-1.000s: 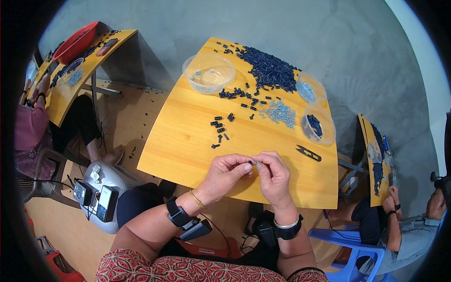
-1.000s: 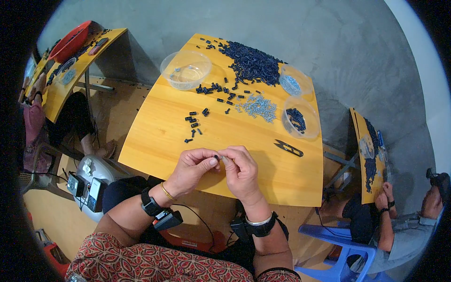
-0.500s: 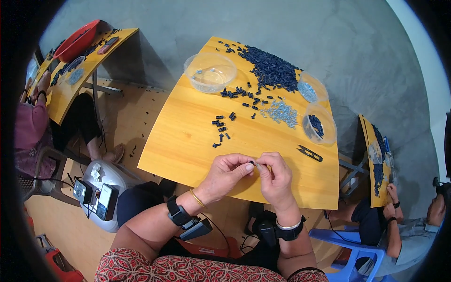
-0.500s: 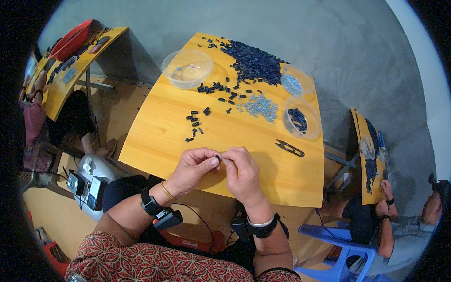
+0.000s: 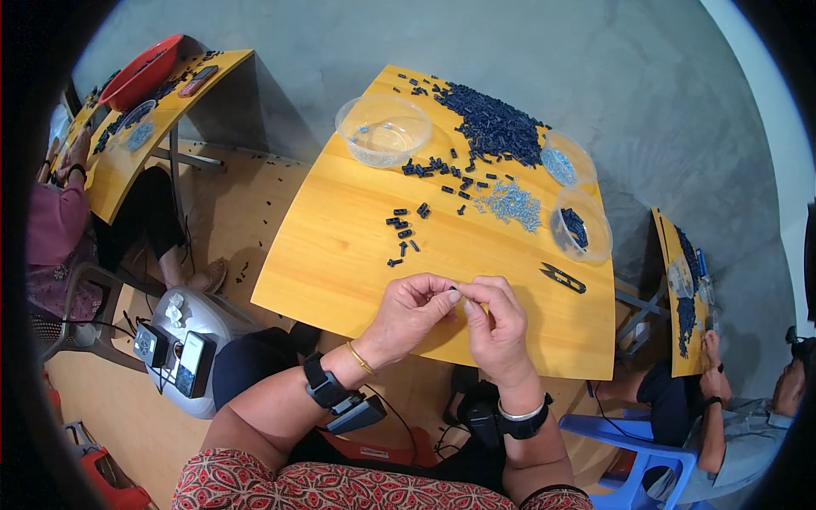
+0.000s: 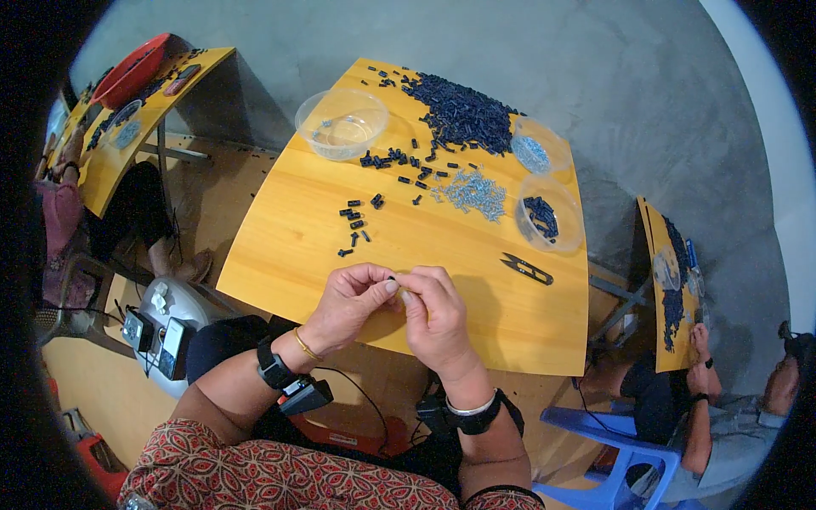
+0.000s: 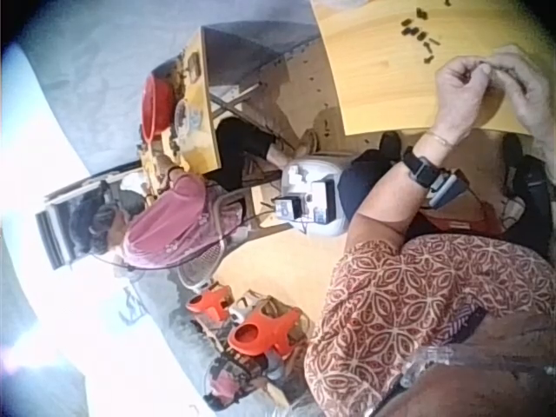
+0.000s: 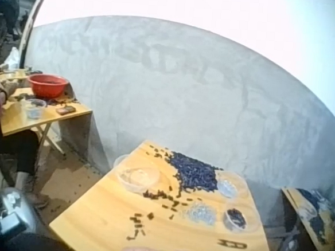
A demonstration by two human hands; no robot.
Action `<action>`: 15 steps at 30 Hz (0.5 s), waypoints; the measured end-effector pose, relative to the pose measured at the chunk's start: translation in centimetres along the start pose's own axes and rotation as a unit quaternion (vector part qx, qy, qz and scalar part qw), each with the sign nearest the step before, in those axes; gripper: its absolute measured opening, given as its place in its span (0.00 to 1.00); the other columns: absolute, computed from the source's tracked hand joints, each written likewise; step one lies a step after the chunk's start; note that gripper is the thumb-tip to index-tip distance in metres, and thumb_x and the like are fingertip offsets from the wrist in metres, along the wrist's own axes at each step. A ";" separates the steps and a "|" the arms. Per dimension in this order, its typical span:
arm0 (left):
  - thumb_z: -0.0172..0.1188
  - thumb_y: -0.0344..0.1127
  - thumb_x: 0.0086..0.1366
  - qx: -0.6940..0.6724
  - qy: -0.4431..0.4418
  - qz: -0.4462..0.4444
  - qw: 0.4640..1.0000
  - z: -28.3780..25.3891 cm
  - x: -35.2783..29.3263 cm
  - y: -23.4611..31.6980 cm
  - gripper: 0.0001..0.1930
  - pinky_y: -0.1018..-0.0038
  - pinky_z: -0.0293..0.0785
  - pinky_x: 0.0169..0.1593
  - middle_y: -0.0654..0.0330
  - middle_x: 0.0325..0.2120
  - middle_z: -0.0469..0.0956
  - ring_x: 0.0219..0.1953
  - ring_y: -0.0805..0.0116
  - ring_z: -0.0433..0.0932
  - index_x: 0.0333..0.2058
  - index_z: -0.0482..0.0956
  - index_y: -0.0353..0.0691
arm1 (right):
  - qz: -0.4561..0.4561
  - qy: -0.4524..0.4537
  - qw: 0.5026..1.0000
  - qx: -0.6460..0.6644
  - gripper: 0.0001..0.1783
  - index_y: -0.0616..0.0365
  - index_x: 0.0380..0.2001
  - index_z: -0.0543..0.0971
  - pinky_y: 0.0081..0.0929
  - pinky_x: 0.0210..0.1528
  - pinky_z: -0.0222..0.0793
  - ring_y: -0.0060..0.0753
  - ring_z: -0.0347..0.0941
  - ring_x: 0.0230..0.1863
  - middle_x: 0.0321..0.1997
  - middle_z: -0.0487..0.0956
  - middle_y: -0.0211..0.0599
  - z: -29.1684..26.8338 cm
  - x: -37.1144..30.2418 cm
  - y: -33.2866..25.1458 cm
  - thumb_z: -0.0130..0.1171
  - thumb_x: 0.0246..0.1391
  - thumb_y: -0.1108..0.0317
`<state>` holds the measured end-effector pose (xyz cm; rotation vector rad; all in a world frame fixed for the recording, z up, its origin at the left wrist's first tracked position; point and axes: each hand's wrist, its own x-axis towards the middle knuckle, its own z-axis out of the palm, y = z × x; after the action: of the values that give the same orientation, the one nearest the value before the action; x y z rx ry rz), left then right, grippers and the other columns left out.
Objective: The person picks up a black plastic piece and a small metal pin, inserts the pin into the plastic piece, and then uses shears to trim the end of the pin before placing the assembled component onto the table.
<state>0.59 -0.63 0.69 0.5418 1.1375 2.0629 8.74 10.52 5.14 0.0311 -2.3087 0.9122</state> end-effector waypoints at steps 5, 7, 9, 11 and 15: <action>0.53 0.30 0.59 -0.005 -0.006 -0.009 1.000 0.0 0.0 0.1 0.06 0.83 0.70 0.33 0.62 0.25 0.75 0.27 0.78 0.73 0.32 0.74 0.33 | 0.083 -0.016 0.987 0.138 0.09 0.63 0.34 0.73 0.20 0.33 0.65 0.29 0.69 0.30 0.30 0.71 0.37 -0.2 -0.6 1.1 0.51 0.46 0.80; 0.54 0.30 0.59 -0.007 -0.007 -0.011 1.000 0.0 0.0 -0.1 0.06 0.82 0.70 0.33 0.63 0.24 0.75 0.27 0.78 0.73 0.32 0.74 0.33 | 0.114 0.001 0.980 0.166 0.08 0.64 0.33 0.72 0.19 0.33 0.64 0.27 0.68 0.30 0.30 0.71 0.37 0.0 -0.9 1.7 0.51 0.47 0.79; 0.54 0.30 0.59 -0.009 -0.006 -0.012 1.000 0.0 0.0 -0.2 0.06 0.82 0.70 0.33 0.63 0.24 0.75 0.26 0.78 0.73 0.32 0.74 0.34 | 0.145 0.019 0.970 0.194 0.07 0.64 0.33 0.72 0.18 0.33 0.64 0.25 0.68 0.30 0.30 0.71 0.36 -0.1 -1.0 2.0 0.51 0.47 0.79; 0.54 0.30 0.59 -0.009 -0.001 -0.012 1.000 0.0 0.0 -0.2 0.06 0.82 0.70 0.33 0.63 0.24 0.75 0.26 0.78 0.73 0.32 0.74 0.34 | 0.126 0.020 0.981 0.144 0.06 0.64 0.32 0.72 0.19 0.33 0.64 0.26 0.68 0.30 0.29 0.72 0.37 -0.2 -1.0 2.1 0.52 0.47 0.79; 0.54 0.30 0.59 -0.014 0.002 -0.013 1.000 0.1 0.0 0.0 0.06 0.82 0.70 0.33 0.63 0.23 0.75 0.26 0.78 0.73 0.32 0.75 0.34 | 0.108 0.020 0.987 0.114 0.05 0.63 0.30 0.71 0.20 0.32 0.65 0.29 0.69 0.29 0.29 0.71 0.38 -0.1 -0.9 1.9 0.52 0.46 0.79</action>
<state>0.66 -0.59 0.71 0.5068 1.1093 2.0550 9.04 11.82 3.49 -0.1413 -2.1883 1.2723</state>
